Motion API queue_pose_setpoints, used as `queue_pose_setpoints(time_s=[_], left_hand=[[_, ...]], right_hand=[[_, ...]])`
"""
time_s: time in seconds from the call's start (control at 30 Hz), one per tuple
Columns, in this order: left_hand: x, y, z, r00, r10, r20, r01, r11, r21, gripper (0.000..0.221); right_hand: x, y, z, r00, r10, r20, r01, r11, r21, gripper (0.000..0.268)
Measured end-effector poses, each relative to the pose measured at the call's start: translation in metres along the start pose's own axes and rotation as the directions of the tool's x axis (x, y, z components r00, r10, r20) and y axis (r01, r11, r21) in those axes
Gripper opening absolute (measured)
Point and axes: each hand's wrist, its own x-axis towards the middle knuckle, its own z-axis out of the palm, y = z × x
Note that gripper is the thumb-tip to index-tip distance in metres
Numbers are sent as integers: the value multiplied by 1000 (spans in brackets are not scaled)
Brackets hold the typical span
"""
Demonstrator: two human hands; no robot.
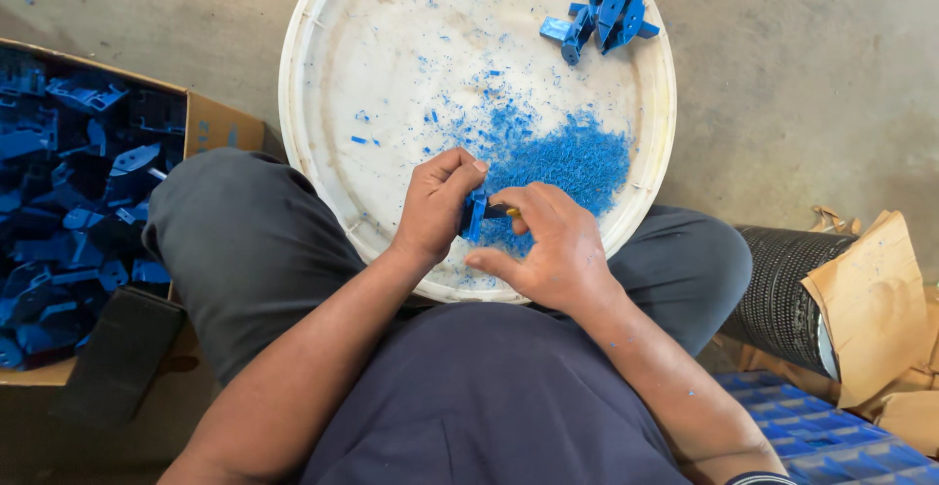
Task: The person cleans blue plastic parts using a small yellow tool to scrape away excess material into a white tray.
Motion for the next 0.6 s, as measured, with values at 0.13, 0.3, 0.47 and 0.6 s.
queue_pose_setpoints(time_s=[0.13,0.3,0.47,0.6], left_hand=[[2,-2,-1,1000,25,8,-25,999,32,24],[2,-3,0,999,41,8,-41,990,134,22],[0,-1,2,999,42,0,-42,990,137,21],[-3,-2,2,999,35,-1,-35,991,128,21]], right_hand=[[5,-2,5,1000,24,17,-22,995,-102,66],[4,2,8,1000,29,9,-28,993,-116,63],[1,4,9,999,23,-25,-26,992,-127,63],[-2,5,11,1000,31,-2,-31,990,-139,61]])
